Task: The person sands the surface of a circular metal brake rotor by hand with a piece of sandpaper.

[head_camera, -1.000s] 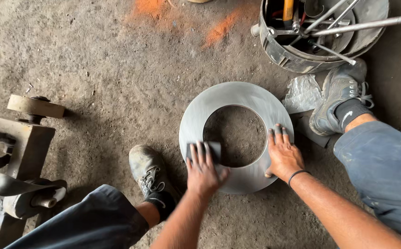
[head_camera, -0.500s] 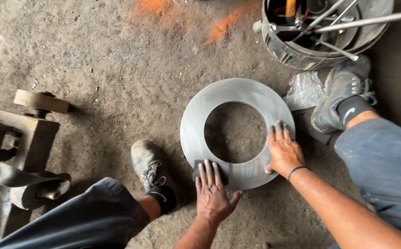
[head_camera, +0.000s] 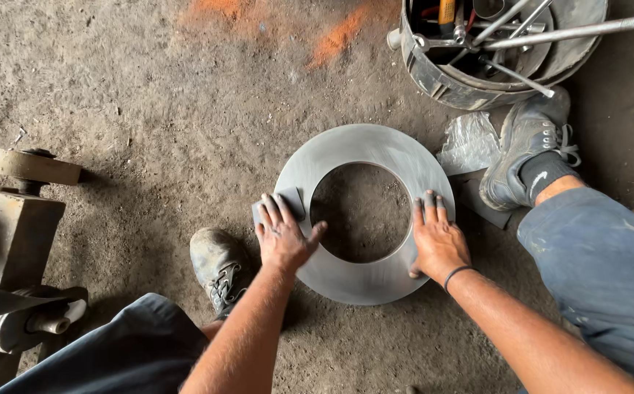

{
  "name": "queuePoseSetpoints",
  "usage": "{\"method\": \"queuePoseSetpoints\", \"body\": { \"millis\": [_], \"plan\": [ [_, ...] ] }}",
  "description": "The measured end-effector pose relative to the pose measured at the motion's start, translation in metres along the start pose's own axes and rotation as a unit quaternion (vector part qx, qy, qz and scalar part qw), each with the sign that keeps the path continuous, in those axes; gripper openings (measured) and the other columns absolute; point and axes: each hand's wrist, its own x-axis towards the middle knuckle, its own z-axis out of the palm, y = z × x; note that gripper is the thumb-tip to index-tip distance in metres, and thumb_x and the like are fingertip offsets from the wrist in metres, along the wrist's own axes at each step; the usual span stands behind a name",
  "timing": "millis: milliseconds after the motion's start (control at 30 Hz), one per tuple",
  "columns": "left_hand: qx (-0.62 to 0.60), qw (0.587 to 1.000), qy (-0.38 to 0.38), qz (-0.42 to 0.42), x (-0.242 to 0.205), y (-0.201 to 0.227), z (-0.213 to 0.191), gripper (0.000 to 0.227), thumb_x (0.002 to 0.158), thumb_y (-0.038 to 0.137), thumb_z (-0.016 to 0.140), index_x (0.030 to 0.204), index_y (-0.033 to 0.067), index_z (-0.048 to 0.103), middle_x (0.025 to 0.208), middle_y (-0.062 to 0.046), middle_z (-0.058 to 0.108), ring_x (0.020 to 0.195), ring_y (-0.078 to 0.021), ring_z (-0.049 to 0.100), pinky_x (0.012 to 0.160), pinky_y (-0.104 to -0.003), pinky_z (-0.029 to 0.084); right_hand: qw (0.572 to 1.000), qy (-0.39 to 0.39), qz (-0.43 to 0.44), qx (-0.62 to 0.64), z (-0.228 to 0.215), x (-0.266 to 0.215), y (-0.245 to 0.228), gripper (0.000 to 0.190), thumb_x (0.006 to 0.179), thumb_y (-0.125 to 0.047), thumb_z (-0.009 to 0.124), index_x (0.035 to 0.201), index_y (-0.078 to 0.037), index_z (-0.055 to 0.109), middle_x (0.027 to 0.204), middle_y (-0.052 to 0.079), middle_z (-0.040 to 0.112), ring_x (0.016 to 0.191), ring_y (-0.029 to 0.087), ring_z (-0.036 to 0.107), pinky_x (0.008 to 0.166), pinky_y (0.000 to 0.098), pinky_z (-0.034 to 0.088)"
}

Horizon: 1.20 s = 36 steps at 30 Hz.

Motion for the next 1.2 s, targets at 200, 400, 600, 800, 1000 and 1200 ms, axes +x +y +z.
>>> {"method": "queuePoseSetpoints", "body": {
  "millis": [200,400,600,800,1000,1200],
  "plan": [
    [0.141,0.982,-0.087,0.092,-0.095,0.028,0.002,0.117,0.09,0.08,0.046,0.16,-0.0027,0.001,0.168,-0.028,-0.005,0.156,-0.0445,-0.004,0.124,-0.056,0.012,0.999,0.03,-0.01,0.001,-0.001,-0.002,0.001,0.153,0.047,-0.039,0.106,0.16,0.001,0.009,0.168,0.025,0.005,0.158,0.036,0.011,0.119,0.04,0.039],
    [0.097,0.962,-0.195,0.162,-0.166,0.065,0.022,0.116,0.093,0.075,0.049,0.162,-0.0022,-0.003,0.17,-0.026,-0.013,0.156,-0.0429,-0.015,0.125,-0.057,0.005,0.999,0.04,-0.021,0.013,0.009,0.0,0.005,0.15,0.048,-0.036,0.105,0.159,-0.001,0.012,0.168,0.025,0.005,0.157,0.036,0.013,0.115,0.0412,0.042],
    [0.062,0.961,-0.172,0.207,-0.16,0.05,0.036,0.101,0.094,0.057,0.057,0.162,0.0026,0.006,0.171,-0.019,-0.007,0.158,-0.038,-0.006,0.124,-0.053,0.012,0.971,0.206,-0.079,0.093,0.053,-0.021,-0.007,0.074,0.073,-0.032,0.088,0.134,-0.01,0.054,0.138,0.018,0.05,0.128,0.039,0.051,0.104,0.0477,0.05],
    [0.027,0.966,-0.122,0.227,-0.136,0.04,0.054,0.083,0.094,0.032,0.06,0.16,0.0042,0.02,0.173,-0.014,0.004,0.161,-0.0335,0.006,0.125,-0.048,0.021,0.926,0.268,-0.175,0.2,0.101,-0.048,-0.068,0.018,0.09,-0.015,0.052,0.097,-0.01,0.068,0.102,0.013,0.066,0.103,0.036,0.062,0.085,0.0483,0.052],
    [0.005,0.964,-0.13,0.232,-0.128,0.043,0.05,0.084,0.096,0.029,0.058,0.159,-0.0003,0.012,0.17,-0.02,-0.006,0.158,-0.0327,0.001,0.124,-0.05,0.019,0.921,0.233,-0.116,0.29,0.139,-0.057,-0.089,0.048,0.09,-0.005,0.046,0.136,0.004,0.054,0.139,0.023,0.056,0.128,0.038,0.053,0.109,0.0464,0.041],
    [0.06,0.951,-0.172,0.251,-0.137,0.044,0.06,0.083,0.095,0.032,0.062,0.158,0.0018,0.018,0.169,-0.021,-0.001,0.159,-0.0332,0.001,0.125,-0.047,0.023,0.952,0.166,-0.112,0.231,0.175,-0.054,-0.07,0.054,0.09,-0.01,0.05,0.142,0.004,0.05,0.154,0.026,0.042,0.137,0.043,0.044,0.114,0.0469,0.038]
  ]
}}
